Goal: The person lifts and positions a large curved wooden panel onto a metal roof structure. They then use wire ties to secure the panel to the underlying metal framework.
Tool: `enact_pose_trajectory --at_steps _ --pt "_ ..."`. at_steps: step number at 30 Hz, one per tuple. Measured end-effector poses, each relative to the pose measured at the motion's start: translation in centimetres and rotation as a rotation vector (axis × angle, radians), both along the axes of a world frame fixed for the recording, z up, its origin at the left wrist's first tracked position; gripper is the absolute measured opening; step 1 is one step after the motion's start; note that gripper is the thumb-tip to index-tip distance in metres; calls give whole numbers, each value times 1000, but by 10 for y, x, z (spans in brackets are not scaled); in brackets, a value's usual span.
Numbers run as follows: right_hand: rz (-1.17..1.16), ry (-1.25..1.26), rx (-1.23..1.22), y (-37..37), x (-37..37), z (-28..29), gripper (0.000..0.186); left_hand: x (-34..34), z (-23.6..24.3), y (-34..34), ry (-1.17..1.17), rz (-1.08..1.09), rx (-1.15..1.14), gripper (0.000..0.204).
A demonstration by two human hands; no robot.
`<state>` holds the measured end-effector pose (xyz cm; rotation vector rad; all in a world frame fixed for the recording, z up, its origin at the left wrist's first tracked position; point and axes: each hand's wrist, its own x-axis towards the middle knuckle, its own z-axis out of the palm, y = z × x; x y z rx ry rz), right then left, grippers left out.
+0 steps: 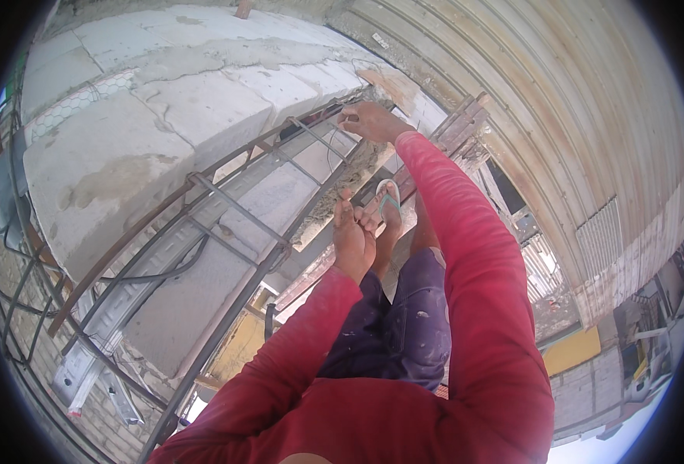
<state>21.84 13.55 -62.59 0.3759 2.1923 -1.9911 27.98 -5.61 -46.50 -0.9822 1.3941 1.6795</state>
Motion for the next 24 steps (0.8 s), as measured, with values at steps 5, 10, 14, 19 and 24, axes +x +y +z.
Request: enact_pose_trajectory --at_steps 5,10,14,19,24 --pt "95 195 790 -4 9 -15 30 -2 -16 -1 107 -5 24 28" --pt "199 -85 410 -25 -13 -9 33 -11 -9 19 97 -13 -1 20" --pt "108 -69 275 -39 -29 -7 37 -13 -11 21 78 -3 -62 20" --pt "16 -117 219 -56 -47 -17 42 -8 -3 42 84 24 -78 13" --pt "19 -213 176 -59 -56 -23 49 -11 -13 42 38 108 -51 33"
